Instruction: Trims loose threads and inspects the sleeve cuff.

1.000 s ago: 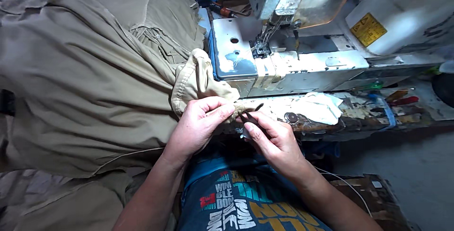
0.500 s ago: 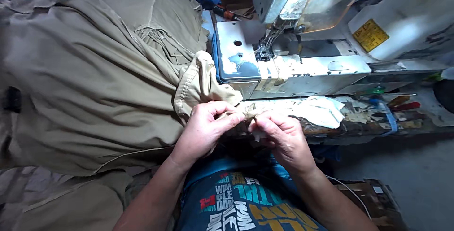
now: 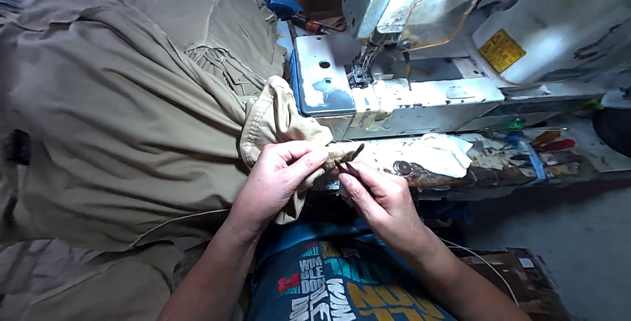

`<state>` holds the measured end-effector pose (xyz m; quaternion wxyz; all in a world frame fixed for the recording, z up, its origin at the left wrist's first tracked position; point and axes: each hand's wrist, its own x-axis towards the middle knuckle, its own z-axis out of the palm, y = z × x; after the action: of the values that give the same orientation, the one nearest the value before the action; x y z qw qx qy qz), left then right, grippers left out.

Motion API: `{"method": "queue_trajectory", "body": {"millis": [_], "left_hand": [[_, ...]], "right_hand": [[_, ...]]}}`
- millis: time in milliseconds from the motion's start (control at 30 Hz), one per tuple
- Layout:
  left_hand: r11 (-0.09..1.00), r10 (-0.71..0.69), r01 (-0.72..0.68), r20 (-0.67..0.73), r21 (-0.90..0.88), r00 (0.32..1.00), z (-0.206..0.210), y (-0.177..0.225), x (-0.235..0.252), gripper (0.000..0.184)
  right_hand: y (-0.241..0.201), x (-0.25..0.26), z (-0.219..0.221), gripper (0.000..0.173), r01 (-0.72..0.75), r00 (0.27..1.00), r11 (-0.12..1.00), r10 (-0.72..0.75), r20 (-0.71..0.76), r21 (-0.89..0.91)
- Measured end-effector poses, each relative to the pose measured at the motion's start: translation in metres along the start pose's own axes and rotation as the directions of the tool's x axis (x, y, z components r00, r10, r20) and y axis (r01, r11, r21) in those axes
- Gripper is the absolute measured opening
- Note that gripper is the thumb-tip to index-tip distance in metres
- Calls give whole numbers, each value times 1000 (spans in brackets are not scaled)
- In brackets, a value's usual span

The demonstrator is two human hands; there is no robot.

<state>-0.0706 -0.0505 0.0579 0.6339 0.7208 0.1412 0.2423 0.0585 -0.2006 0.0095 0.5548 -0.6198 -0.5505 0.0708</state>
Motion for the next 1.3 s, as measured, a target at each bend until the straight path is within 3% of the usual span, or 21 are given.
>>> {"method": "queue_trajectory", "body": {"millis": [267,333,400,467,633,833,900,967,1033,1100,1200,1300], "left_hand": [[999,20,-20,10,39,1000,0,-2,1,21],[996,44,-46,34,80,998,0,-4,1,21],[988,71,-77,49,136,996,-1,-5,2,22],[987,65,-71,44,146,997,0,-5,2,22],[975,93,-82,-43,204,995,10,-3,0,17],[874,210,-132,-117,467,971,22,-7,-3,20],[865,212,-143,-92,480,973,20,-7,-2,19],[862,203,-154,-51,483,978,17,-9,-3,19],[862,197,-162,-22,479,980,16,-11,-2,21],[872,197,-173,-4,458,980,16,-13,-1,25],[900,187,-189,45,394,981,13,-12,1,29],[935,164,-186,94,303,982,5,-11,1,28]], "right_hand": [[1,0,0,26,-13,1000,1000,13,4,26],[0,-1,-4,27,132,991,986,-134,19,99],[-8,-4,-13,28,371,921,908,-387,47,195],[-15,-6,-17,26,448,886,869,-462,20,211],[5,5,3,21,147,954,986,-163,-253,-84],[0,12,13,10,78,928,965,-162,-335,-249],[0,13,12,6,76,937,988,-116,-330,-132],[0,11,9,3,5,961,984,44,-275,177],[1,8,7,12,-87,963,861,202,-180,501],[2,8,6,17,-129,954,718,277,-111,684],[2,7,8,17,-120,964,524,264,-27,843],[-2,1,5,13,-123,986,438,159,58,890]]}}
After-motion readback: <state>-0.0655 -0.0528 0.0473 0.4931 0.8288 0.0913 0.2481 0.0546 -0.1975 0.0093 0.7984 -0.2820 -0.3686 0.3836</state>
